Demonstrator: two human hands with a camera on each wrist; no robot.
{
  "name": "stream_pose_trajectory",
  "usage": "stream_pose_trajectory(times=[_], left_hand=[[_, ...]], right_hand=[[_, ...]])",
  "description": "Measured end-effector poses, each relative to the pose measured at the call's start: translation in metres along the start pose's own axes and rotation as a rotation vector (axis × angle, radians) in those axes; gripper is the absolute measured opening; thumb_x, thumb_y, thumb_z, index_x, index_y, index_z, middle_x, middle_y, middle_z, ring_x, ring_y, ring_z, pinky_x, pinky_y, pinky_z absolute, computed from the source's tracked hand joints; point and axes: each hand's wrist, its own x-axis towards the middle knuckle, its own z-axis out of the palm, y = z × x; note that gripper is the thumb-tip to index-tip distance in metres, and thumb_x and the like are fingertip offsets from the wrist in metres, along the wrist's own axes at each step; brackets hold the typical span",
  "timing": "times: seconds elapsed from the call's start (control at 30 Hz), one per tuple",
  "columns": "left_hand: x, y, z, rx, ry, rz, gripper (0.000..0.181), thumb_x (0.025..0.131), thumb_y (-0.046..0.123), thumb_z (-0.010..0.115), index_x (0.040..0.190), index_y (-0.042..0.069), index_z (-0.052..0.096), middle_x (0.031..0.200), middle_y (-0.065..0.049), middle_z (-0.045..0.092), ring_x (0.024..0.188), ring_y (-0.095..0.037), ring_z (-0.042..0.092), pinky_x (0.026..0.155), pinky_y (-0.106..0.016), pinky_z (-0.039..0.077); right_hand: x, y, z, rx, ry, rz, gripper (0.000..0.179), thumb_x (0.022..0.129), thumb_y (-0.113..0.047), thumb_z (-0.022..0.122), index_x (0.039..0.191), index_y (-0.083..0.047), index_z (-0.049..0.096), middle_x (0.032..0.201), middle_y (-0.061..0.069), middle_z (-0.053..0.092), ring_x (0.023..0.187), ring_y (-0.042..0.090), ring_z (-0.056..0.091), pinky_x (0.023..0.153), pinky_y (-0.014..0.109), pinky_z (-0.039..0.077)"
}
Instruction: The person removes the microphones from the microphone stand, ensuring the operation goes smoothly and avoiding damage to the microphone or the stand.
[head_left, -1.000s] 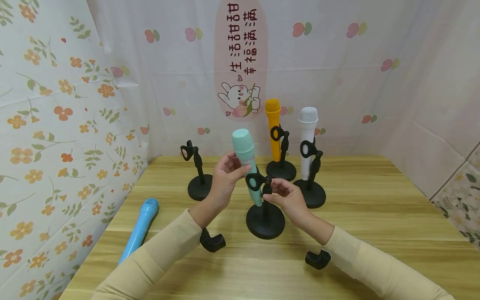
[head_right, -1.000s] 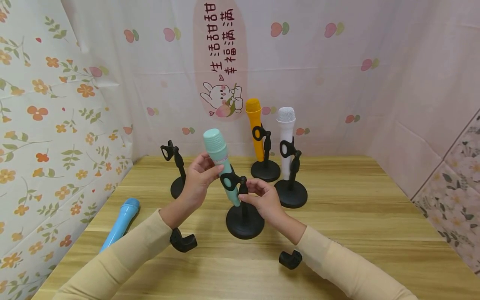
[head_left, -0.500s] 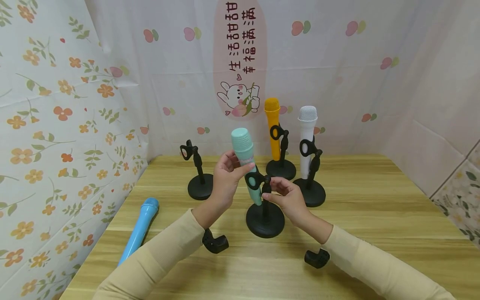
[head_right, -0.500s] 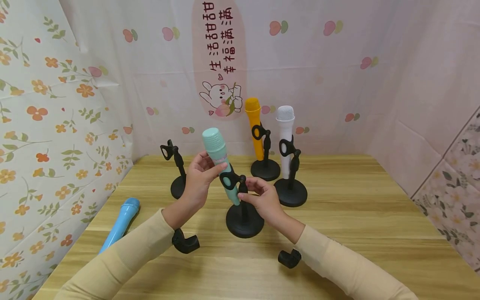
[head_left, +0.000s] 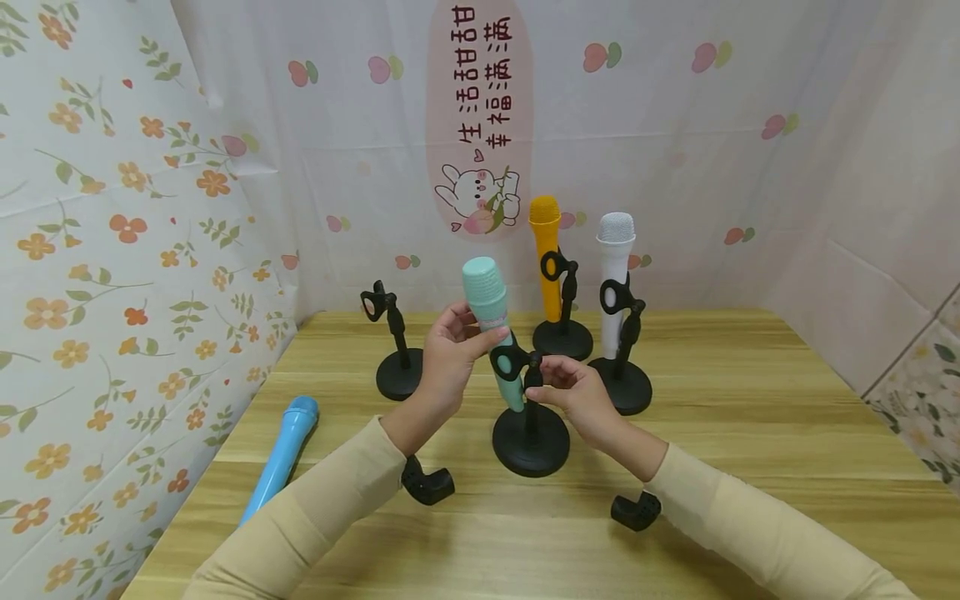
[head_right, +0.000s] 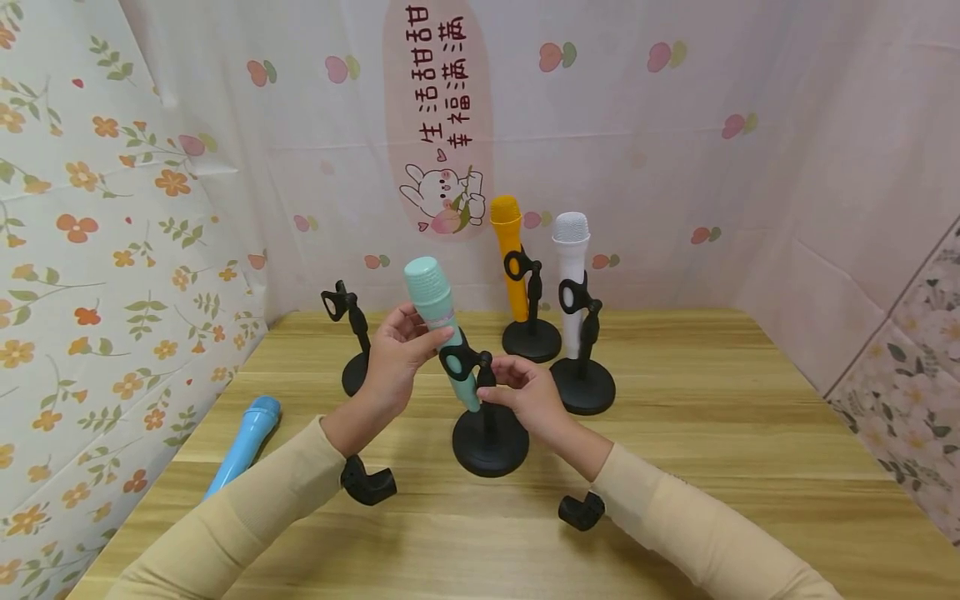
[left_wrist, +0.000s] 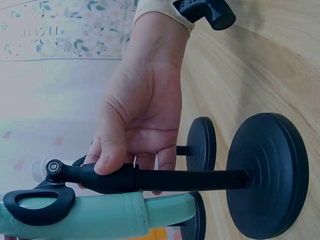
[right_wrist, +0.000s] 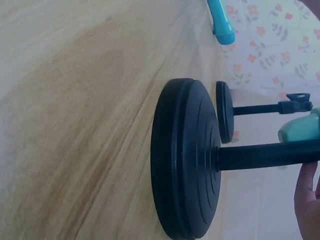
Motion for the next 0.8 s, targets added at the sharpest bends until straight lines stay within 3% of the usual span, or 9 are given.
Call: stream_pose_trajectory(times=[0.47,0.8], left_hand=[[0.0006,-0.0046,-0.0032,-0.021,0.03,0.001,0.033,0.079,0.002,0.078,0.109,0.008,0.066,0.099,0.001,0.068,0.082,-0.013,0.06,0.075,-0.028,0.053],[0.0035,-0.0077,-0.005,-0.071,0.011,-0.018,0.034,0.081,0.002,0.076,0.112,0.008,0.066,0.102,0.0,0.069,0.086,-0.014,0.063,0.08,-0.03,0.055]], right_hand=[[-0.0026,0.0028,0.0036,-0.007,-0.002,-0.044,0.035,0.08,0.0,0.077,0.112,0.001,0.063,0.098,-0.006,0.061,0.094,0.016,0.054,0.083,0.02,0.052],[-0.0019,0.0046,0.0035,0.008,0.002,-0.062,0.034,0.08,0.001,0.076,0.111,0.0,0.063,0.099,-0.004,0.06,0.095,0.017,0.053,0.083,0.021,0.052]])
